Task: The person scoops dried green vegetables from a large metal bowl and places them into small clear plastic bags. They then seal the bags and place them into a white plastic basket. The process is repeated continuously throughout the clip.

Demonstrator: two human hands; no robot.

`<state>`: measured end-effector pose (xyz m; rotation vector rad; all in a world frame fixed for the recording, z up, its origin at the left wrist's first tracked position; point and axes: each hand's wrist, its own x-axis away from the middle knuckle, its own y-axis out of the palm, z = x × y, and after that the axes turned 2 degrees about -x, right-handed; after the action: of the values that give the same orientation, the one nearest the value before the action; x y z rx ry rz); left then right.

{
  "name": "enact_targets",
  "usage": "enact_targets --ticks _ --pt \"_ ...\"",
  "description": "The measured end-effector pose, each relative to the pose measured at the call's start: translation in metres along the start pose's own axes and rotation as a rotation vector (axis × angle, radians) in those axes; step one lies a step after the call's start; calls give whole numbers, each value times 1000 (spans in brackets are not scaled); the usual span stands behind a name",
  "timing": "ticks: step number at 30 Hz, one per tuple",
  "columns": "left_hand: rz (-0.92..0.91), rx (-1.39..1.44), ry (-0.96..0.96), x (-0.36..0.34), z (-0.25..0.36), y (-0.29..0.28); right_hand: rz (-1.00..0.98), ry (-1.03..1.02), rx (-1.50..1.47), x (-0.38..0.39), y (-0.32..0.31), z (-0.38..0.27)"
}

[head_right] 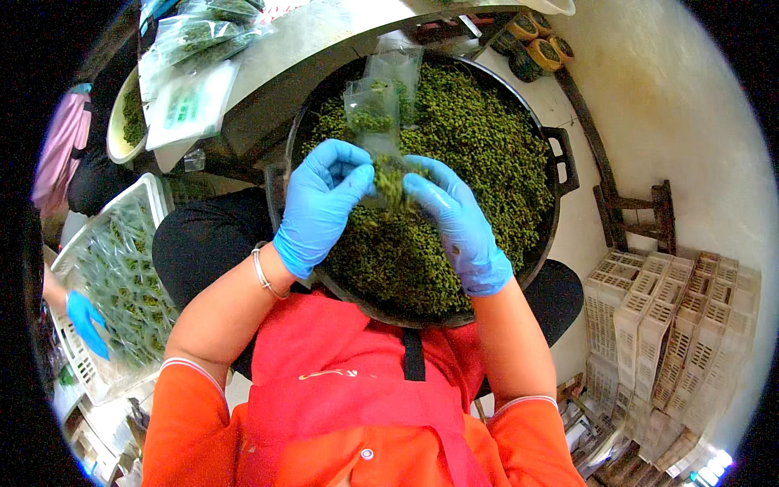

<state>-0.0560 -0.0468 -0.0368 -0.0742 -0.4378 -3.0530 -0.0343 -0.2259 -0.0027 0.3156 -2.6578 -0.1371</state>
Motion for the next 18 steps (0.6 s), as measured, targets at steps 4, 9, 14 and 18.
enact_targets --ticks 4,9,14,18 --pt "-157 -133 -25 9 7 5 -138 -47 126 -3 -4 9" --pt "-291 -713 593 -32 40 -36 -159 4 261 9 -14 -34" --pt "-674 -630 14 -38 25 -32 -367 -114 703 6 -17 -69" --pt "-649 -486 -163 -42 22 -42 -127 -334 865 14 -22 -95"
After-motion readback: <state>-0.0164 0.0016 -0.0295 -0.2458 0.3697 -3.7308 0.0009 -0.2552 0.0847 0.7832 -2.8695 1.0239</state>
